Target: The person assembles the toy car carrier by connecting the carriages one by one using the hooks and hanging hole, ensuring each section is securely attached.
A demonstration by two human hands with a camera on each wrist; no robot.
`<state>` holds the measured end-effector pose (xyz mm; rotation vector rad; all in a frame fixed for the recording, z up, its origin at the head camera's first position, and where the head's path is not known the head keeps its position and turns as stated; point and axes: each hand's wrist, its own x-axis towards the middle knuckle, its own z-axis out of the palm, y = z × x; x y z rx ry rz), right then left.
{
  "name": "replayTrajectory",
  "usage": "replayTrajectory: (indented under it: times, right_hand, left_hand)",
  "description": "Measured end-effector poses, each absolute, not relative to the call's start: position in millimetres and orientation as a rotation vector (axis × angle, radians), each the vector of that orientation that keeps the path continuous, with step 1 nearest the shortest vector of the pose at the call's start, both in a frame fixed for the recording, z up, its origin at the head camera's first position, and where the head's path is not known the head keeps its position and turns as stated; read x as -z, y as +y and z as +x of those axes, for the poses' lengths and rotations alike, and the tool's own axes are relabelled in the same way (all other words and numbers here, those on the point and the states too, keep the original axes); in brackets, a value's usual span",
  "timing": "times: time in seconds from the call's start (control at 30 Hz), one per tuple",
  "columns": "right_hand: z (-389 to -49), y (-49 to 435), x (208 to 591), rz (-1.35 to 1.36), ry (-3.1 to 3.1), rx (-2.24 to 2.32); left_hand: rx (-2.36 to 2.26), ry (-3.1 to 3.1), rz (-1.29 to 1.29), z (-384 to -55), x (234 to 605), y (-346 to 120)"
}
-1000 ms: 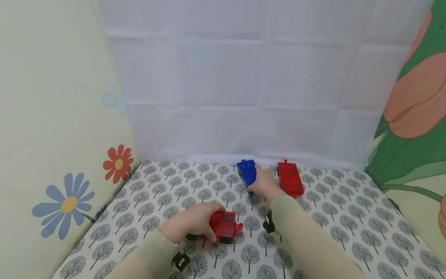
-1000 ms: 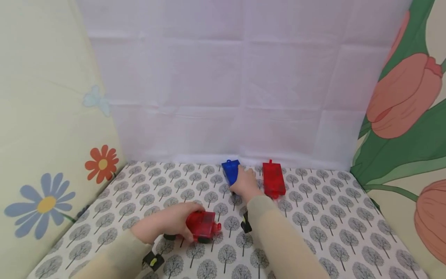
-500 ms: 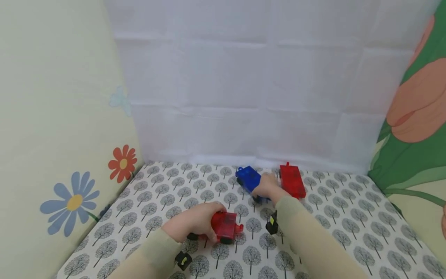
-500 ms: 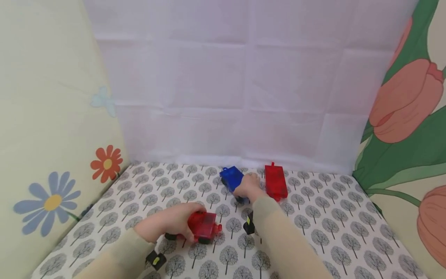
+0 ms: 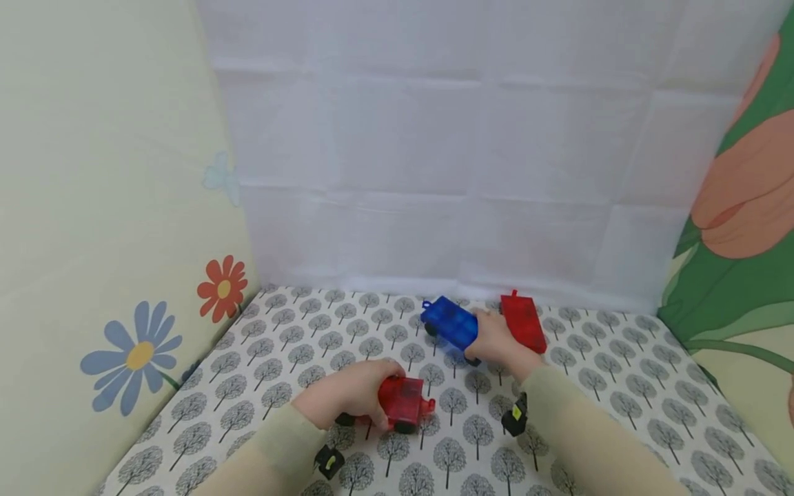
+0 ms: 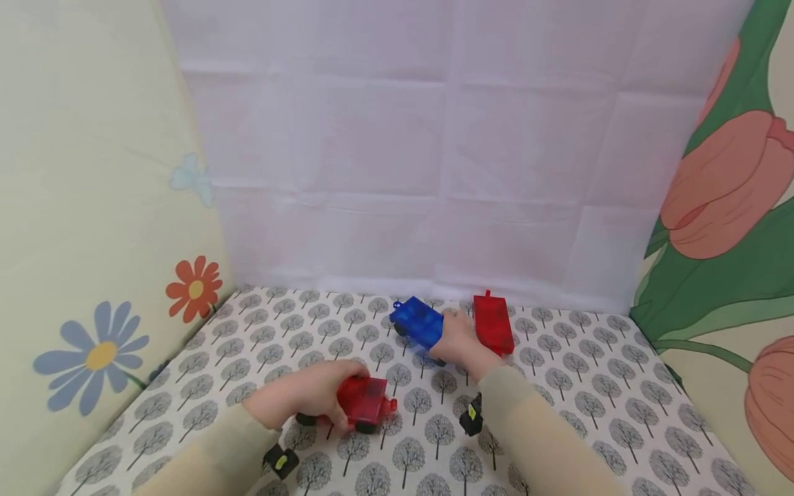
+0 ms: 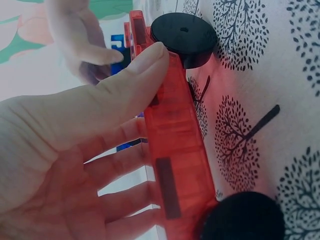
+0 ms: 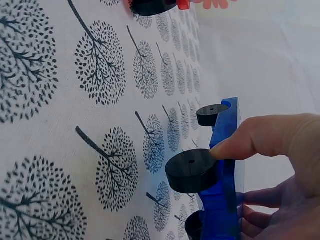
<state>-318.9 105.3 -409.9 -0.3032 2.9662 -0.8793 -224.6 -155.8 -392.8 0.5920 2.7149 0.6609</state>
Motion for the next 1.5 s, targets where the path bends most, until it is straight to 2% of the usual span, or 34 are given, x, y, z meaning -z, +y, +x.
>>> replayTrajectory:
  times: [0.67,0.97,1.5]
  right_hand:
    - [-261.2,147.5,389.7,-0.598,2.843,0.897]
    - [-245.6,163.6,385.4,-0.714,2.682,0.908]
    - [-233.4,177.9,400.3,-0.812,2.581,0.866]
  left_hand:
    - [-0.688,2.709,0.548,-224.1,392.3,-155.8]
    - [-0.694,2.71,0.569,-222.7,393.9,-156.5]
    - [-0.688,2.728,0.65,-227.2,397.4,-158.8]
